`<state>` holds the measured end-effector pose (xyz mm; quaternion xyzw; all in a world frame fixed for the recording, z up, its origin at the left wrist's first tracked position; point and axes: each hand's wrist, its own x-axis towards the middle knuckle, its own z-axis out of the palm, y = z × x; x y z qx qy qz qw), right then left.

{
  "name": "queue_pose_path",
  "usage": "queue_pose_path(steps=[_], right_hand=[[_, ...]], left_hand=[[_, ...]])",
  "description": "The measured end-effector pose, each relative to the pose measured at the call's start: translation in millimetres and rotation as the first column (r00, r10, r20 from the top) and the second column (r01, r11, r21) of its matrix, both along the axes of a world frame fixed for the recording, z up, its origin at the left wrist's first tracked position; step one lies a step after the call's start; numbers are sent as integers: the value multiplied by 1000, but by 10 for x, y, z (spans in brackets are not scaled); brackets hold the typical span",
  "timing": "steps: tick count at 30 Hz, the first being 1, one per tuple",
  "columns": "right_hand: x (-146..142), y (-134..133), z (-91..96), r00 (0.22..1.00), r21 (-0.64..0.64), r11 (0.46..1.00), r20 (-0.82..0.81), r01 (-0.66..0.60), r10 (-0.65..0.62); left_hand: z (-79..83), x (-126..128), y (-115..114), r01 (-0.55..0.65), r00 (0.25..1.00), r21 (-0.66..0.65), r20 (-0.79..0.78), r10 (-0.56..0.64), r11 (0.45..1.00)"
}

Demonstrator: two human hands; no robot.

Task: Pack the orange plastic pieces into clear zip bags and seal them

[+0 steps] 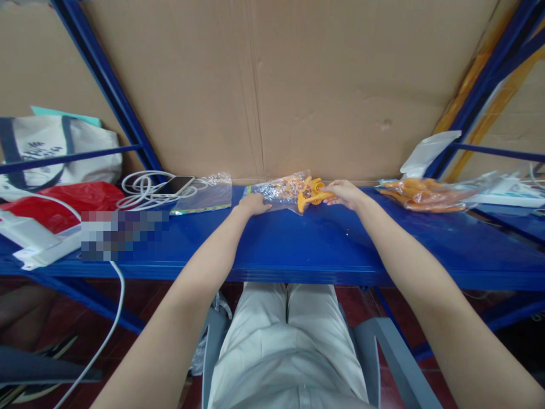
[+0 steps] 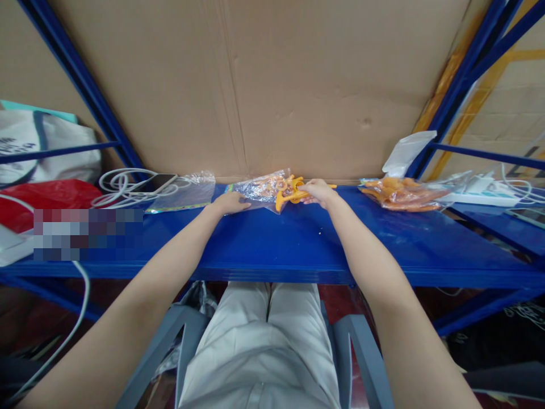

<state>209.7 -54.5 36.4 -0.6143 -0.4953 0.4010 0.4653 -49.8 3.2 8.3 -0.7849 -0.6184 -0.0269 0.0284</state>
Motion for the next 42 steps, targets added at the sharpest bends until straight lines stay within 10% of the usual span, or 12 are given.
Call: queue_pose_path(steps=[13, 25, 34, 42], right_hand=[[49, 28, 65, 981, 151, 972, 48, 180, -189], [65, 83, 11, 961, 210, 951, 112, 226, -253], [73, 104, -27, 981, 144, 974, 56, 175, -185], [-54, -12, -13, 986, 96, 988, -103, -122, 132]], left_hand=[[-125, 487, -232, 537, 806, 186, 176, -566, 823], [-33, 638, -426, 565, 821, 32, -116, -559, 824], [-61, 602, -422, 532, 844, 204, -46, -535, 822], [-25, 614, -456, 540, 820, 355, -16, -572, 763]])
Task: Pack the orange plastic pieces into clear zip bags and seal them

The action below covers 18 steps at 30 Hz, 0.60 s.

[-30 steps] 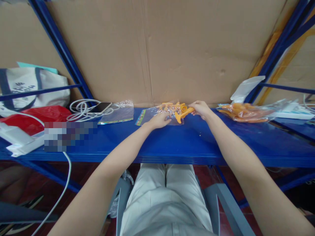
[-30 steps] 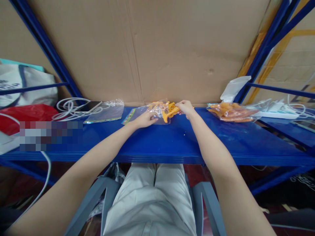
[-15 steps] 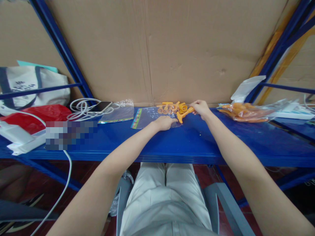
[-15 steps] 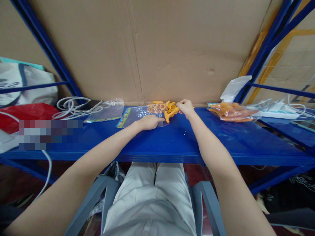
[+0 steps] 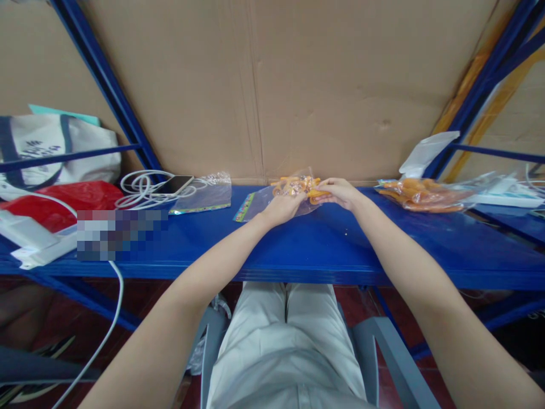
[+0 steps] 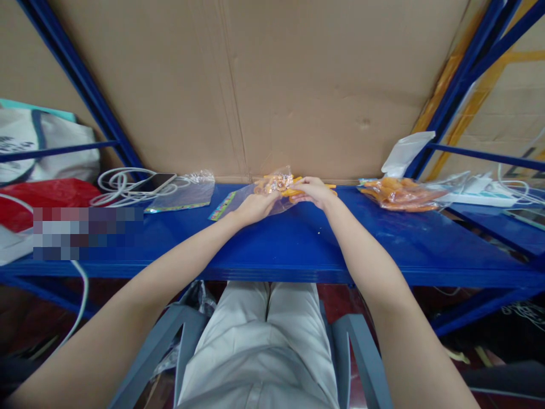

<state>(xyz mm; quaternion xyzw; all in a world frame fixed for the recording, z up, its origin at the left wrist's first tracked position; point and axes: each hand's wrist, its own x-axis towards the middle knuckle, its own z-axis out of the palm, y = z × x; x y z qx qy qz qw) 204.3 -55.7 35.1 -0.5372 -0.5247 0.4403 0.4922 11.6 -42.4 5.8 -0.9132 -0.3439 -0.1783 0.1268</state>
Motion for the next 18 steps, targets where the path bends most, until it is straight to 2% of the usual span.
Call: queue_pose_path(steps=[3, 6, 9, 12, 14, 15, 16, 18], right_hand=[[-39, 10, -51, 991, 84, 990, 84, -115, 108], [-36, 62, -126, 948, 186, 963, 288, -193, 134], [-11, 113, -194, 849, 163, 933, 487, -320, 206], [14, 135, -235, 758, 107, 909, 596, -404, 266], [27, 138, -247, 725, 89, 898, 626, -431, 287], [32, 137, -249, 721, 90, 896, 630, -435, 287], [36, 136, -249, 723, 95, 896, 630, -434, 283], [37, 133, -246, 729, 108, 894, 625, -435, 280]], left_hand=[[-6, -9, -1, -16, 1000, -21, 1, 16, 1000], [-15, -20, 3, 4, 1000, -20, -6, -4, 1000], [-4, -16, -3, -10, 1000, -22, -2, 10, 1000], [57, -39, -2, -71, 996, -20, 60, 72, 997], [123, -110, 23, -188, 973, -31, 133, 190, 982], [157, -170, 47, -286, 942, -51, 168, 291, 957], [188, -246, 81, -390, 897, -85, 189, 399, 917], [231, -436, 169, -577, 774, -182, 190, 605, 796]])
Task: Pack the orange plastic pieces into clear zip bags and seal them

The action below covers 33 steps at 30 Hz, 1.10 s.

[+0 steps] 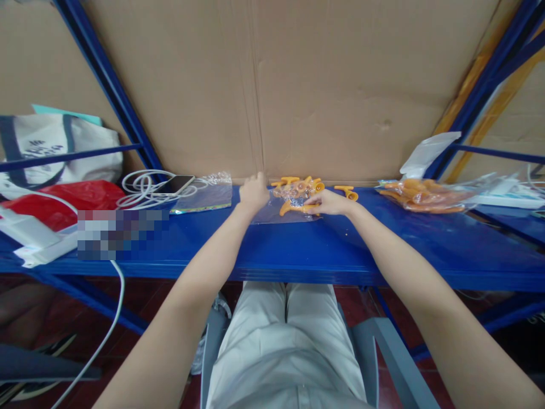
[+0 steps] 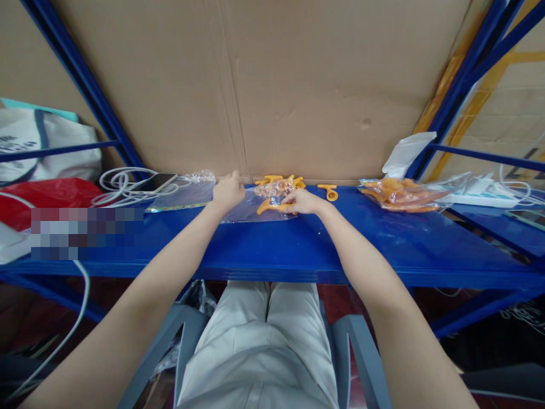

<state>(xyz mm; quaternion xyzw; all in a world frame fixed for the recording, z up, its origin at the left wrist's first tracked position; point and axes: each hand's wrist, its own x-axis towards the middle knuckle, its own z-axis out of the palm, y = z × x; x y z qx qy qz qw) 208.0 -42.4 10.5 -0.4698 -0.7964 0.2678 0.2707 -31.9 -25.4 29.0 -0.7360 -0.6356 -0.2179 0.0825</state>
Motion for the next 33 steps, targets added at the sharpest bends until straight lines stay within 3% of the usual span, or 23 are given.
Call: queue_pose_path(steps=[3, 6, 9, 12, 15, 18, 21, 24, 27, 33], right_hand=[[-16, -6, 6, 1000, 9, 1000, 2, -28, 28], [-44, -14, 3, 1000, 41, 999, -19, -24, 24], [-57, -14, -10, 1000, 78, 997, -26, -15, 17], [-51, 5, -24, 999, 86, 996, -19, -25, 26], [-54, 23, -21, 998, 69, 998, -55, -8, 12], [-83, -1, 14, 990, 78, 997, -137, -2, 13], [-113, -67, 58, 967, 45, 998, -253, 32, -19], [-115, -114, 72, 933, -38, 995, -345, 93, -100], [-87, -99, 58, 909, -44, 990, -394, 132, -139], [-31, 2, 23, 919, 46, 976, -348, 211, -183]], left_hand=[[17, -305, 159, -249, 968, -187, -7, 252, 950], [4, -507, 285, -269, 961, -335, -33, 274, 903], [-12, -540, 335, -172, 980, -379, 29, 197, 909], [-26, -444, 328, -11, 958, -345, 266, 108, 939], [-26, -308, 306, 118, 826, -301, 559, 75, 946], [-3, -214, 271, 204, 696, -278, 716, 61, 939], [34, -190, 199, 333, 652, -261, 758, -21, 906], [67, -216, 109, 448, 681, -289, 723, -114, 846], [90, -256, 57, 493, 703, -324, 696, -150, 808], [66, -257, 82, 550, 642, -343, 757, -122, 762]])
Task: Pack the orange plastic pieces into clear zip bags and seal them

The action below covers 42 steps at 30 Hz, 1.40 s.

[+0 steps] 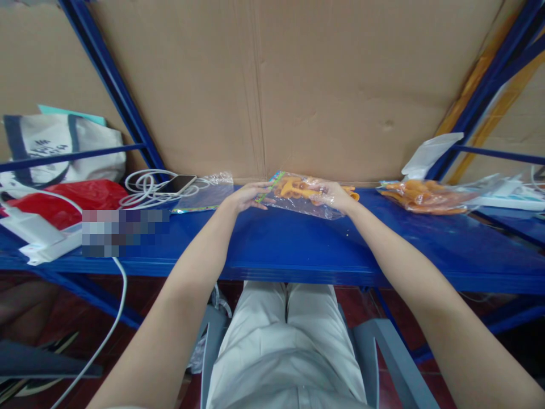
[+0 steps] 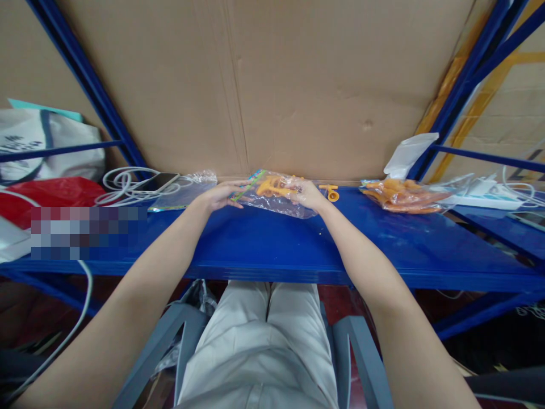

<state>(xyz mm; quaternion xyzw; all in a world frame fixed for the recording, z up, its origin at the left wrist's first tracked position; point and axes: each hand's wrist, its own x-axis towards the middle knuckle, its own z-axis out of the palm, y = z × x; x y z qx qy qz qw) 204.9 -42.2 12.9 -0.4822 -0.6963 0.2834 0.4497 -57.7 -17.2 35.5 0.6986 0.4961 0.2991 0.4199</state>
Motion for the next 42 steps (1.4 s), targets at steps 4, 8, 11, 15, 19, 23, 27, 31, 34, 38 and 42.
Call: queue_pose_path(steps=[4, 8, 11, 15, 19, 23, 27, 31, 34, 38, 42], right_hand=[[-17, 22, -30, 990, 49, 998, 140, -42, 35], [-54, -7, -55, 968, -53, 986, 192, -157, 164], [-77, -32, -45, 976, -77, 988, 163, -137, 148], [-102, -26, -20, 990, -83, 994, 117, -66, 76], [-128, 4, -28, 994, -78, 997, 101, -30, 38], [-154, 19, -69, 996, -71, 997, 84, -20, 26], [-140, 16, -103, 992, -117, 989, 81, -88, 98], [-80, -3, -109, 963, -244, 939, 59, -241, 263], [-59, -24, -90, 943, -304, 904, 46, -302, 331], [-82, -58, -45, 919, -327, 883, 90, -338, 385], [-95, -88, -39, 921, -349, 874, 72, -337, 384]], left_hand=[[-99, 68, 69, 44, 995, -67, 94, -38, 997], [-187, 95, 155, 152, 969, -117, 211, -125, 981], [-221, 89, 198, 159, 959, -152, 258, -116, 975], [-245, 88, 219, 182, 933, -197, 344, -106, 963], [-227, 103, 198, 186, 914, -231, 398, -82, 955], [-196, 118, 171, 131, 914, -236, 405, -25, 963], [-192, 107, 187, 98, 912, -235, 411, 7, 967], [-209, 69, 226, 132, 913, -241, 407, -23, 961], [-224, 36, 248, 201, 919, -238, 382, -99, 950], [-245, 5, 276, 265, 921, -216, 344, -181, 940], [-270, 22, 292, 268, 919, -184, 345, -193, 946]])
